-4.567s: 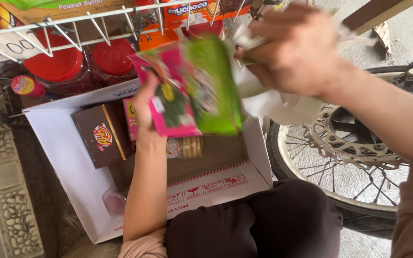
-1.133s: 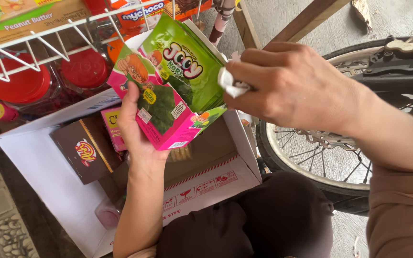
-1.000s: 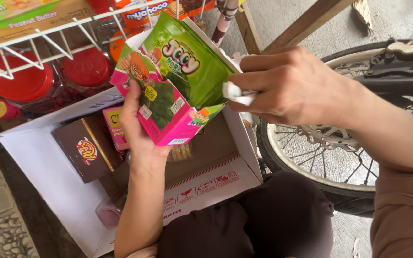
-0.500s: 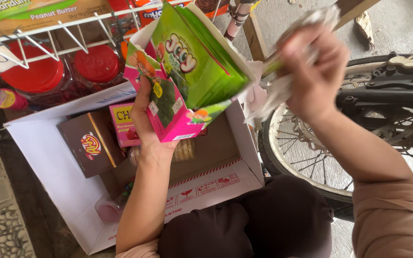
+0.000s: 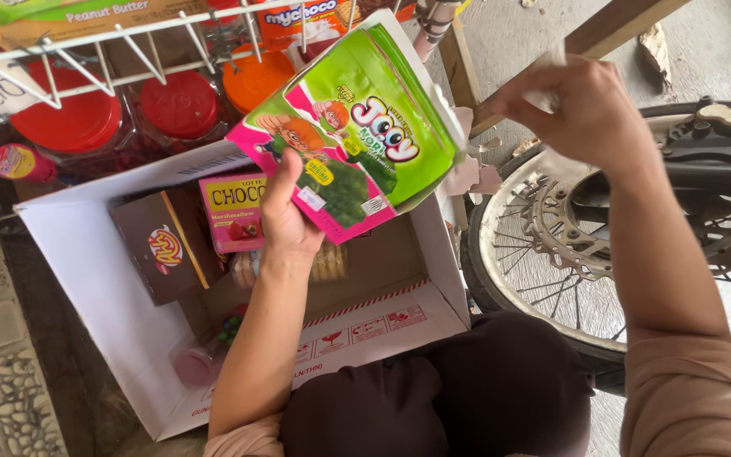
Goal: The person unpacks various snack items from a cardboard box, including gummy candies, chocolate cookies, and marshmallow pies. They remove plastic wrapping, open boxes, and place the items onto nearby wire shelves.
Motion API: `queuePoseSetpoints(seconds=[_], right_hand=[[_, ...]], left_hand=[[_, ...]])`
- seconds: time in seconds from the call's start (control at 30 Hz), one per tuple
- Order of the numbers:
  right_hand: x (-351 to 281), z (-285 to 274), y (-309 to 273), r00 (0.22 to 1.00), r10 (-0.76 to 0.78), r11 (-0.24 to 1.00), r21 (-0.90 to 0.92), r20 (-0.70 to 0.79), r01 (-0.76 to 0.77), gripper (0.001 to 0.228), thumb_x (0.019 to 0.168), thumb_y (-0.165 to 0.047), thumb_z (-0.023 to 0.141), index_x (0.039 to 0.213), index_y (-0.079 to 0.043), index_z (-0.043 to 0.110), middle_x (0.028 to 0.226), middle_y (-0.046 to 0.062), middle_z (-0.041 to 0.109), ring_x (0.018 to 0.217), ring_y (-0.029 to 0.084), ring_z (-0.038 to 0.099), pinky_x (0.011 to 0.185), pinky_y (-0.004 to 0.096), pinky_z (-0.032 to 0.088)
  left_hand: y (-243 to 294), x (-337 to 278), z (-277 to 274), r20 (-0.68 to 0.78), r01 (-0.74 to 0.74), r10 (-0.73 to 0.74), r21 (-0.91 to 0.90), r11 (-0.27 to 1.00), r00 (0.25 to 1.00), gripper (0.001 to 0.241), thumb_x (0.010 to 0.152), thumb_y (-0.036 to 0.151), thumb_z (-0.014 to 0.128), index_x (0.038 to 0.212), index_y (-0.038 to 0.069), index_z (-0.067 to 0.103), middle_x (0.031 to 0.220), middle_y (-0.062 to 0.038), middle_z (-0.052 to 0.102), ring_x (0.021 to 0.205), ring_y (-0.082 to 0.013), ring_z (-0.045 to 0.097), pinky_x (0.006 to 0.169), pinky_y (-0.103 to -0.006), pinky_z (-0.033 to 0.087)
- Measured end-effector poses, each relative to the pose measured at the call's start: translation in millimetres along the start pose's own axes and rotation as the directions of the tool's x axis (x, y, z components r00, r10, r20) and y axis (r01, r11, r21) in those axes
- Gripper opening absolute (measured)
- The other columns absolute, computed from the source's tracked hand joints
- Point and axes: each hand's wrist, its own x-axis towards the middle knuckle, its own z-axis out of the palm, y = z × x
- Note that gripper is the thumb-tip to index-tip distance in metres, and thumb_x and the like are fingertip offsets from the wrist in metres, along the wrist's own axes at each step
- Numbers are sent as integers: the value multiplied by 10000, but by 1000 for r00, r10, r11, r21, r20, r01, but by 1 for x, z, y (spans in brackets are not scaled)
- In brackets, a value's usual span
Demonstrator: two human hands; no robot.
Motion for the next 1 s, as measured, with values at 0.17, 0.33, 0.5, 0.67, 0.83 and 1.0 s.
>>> queuePoseSetpoints(seconds=[0.17, 0.33, 0.5, 0.67, 0.83, 1.0], right_hand=[[-7, 18, -62, 928, -312, 928, 143, -205, 344, 822, 876, -375, 869, 1494, 33, 512, 1184, 148, 640, 1090, 235, 630, 921, 339, 533], [-2, 41, -89, 729, -389, 820, 150, -564, 553, 679, 884, 25, 666, 1441, -65, 287, 1194, 152, 413, 1064, 244, 488, 939, 381, 434], [20, 50, -86, 690, -519, 740, 139, -504, 658, 661, 906, 224, 498, 1489, -49, 354, 1260, 110, 494, 1031, 250, 540, 859, 359, 491], [34, 70, -97, 615, -784, 601, -348, -81, 719, 522, 815, -39, 734, 1333, -9, 672, 1486, 204, 499, 1363, 352, 548, 1112, 559, 479], [28, 68, -68, 567, -823, 536, -282, 36, 795, 474, 879, 86, 705, 1334, -45, 710, 1524, 136, 561, 1416, 299, 535, 1126, 447, 451], [26, 48, -25, 772, -612, 788, -218, -171, 576, 476, 908, 204, 524, 1320, 37, 692, 1388, 149, 665, 1268, 281, 673, 1054, 345, 540]], left_hand=[[-7, 4, -10, 141, -70, 78, -56, 996, 987, 625, 943, 194, 810, 1452, 10, 497, 1354, -125, 623, 1269, -269, 625, 1118, -464, 514], [-11, 4, -15, 110, -149, 144, 34, 988, 983, 595, 942, 115, 795, 1449, 34, 494, 1347, -106, 617, 1279, -252, 612, 1134, -454, 492], [-16, 1, -15, 84, -154, 147, 75, 985, 986, 540, 985, 126, 769, 1443, 9, 508, 1337, -130, 614, 1261, -262, 618, 1122, -460, 499], [-11, -1, -9, 102, -161, 158, 21, 987, 982, 543, 1001, 223, 755, 1427, 22, 486, 1353, -145, 598, 1258, -296, 627, 1097, -497, 521], [0, 2, -10, 98, -177, 175, 10, 984, 980, 636, 1014, 321, 722, 1500, 14, 449, 1419, -154, 586, 1298, -289, 606, 1121, -472, 500], [3, 2, -10, 91, -199, 200, -28, 980, 975, 639, 1027, 306, 726, 1518, 26, 429, 1447, -117, 572, 1345, -272, 582, 1171, -472, 481]])
